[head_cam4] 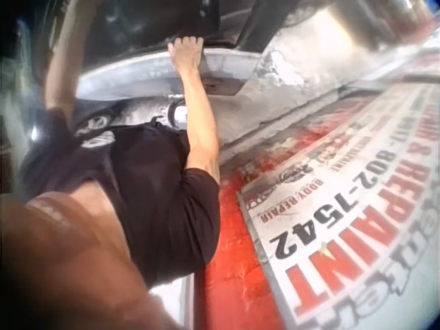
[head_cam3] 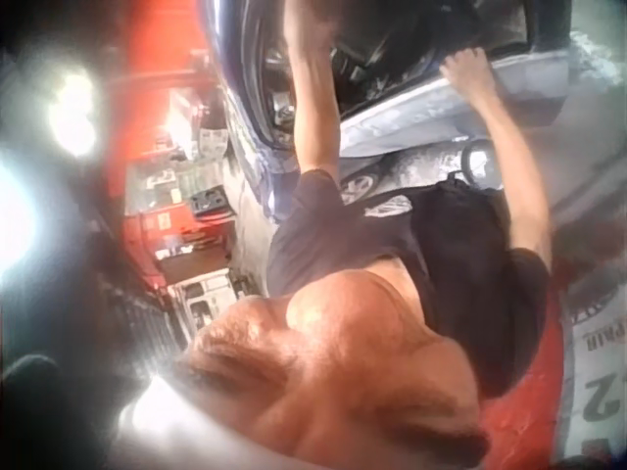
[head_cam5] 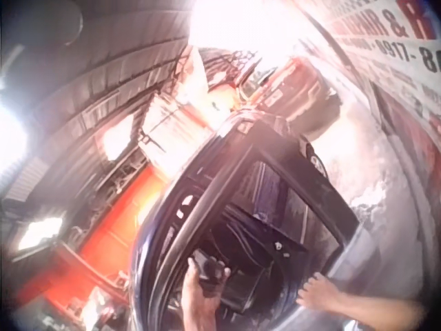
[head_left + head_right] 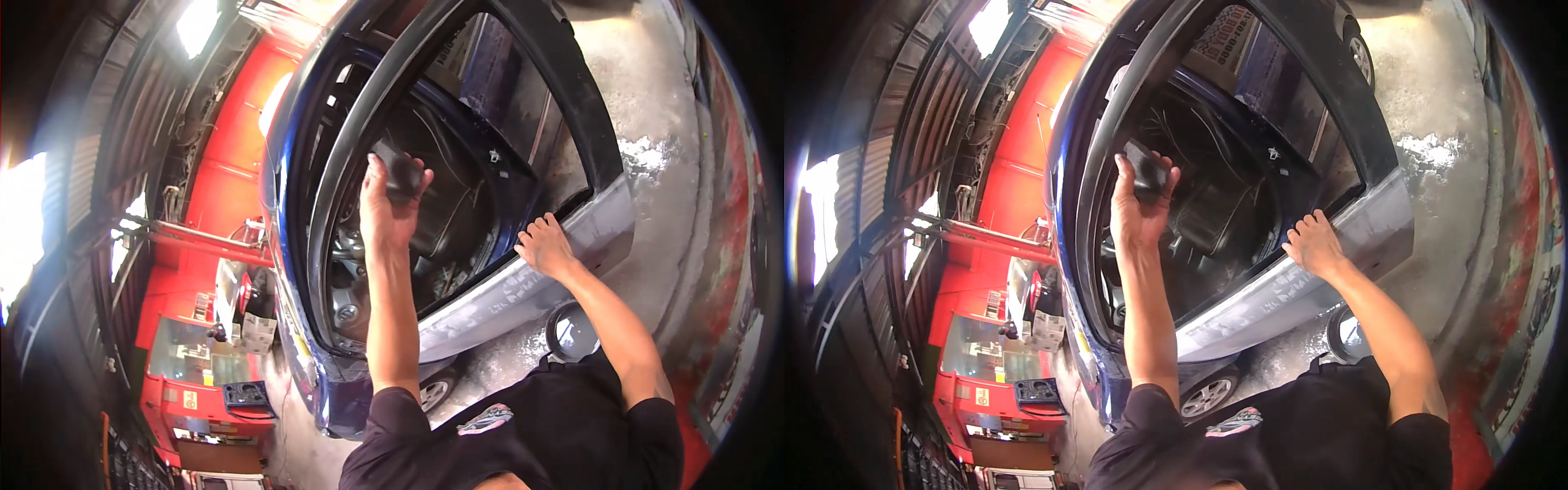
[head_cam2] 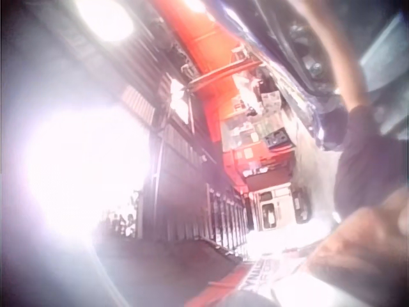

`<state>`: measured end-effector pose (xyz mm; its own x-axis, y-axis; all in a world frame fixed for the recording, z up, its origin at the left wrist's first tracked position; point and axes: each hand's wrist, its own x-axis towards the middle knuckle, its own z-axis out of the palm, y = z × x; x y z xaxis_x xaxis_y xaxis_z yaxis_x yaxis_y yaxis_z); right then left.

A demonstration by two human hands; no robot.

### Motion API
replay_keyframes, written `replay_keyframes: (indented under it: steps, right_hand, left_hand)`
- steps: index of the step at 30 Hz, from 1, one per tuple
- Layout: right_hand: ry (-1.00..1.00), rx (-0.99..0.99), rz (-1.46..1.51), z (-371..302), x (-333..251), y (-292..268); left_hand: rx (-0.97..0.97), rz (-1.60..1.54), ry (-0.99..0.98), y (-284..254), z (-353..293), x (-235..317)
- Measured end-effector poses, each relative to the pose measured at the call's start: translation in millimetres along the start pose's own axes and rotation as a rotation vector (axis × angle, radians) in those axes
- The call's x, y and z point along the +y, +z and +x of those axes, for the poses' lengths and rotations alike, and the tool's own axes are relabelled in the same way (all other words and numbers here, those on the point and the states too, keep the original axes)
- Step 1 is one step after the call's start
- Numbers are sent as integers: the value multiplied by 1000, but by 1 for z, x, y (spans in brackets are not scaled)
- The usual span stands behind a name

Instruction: Sand and prepare a car door frame for painting using sandpaper, water, and a hammer.

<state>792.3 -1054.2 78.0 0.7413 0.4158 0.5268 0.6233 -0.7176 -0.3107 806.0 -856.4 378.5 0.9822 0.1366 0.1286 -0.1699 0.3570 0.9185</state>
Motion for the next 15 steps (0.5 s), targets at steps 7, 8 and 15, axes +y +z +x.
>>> replay_keyframes:
  steps: [7, 8, 15]
  right_hand:
    - [89, -62, -11, 3, -5, 2]
    - [124, -132, -53, 7, -8, 3]
    - [213, -240, -94, 25, -19, 4]
  left_hand:
    - [127, 1395, 871, 11, 5, 36]
    - [139, 1546, 962, 9, 11, 44]
    - [17, 1827, 1001, 2, 38, 69]
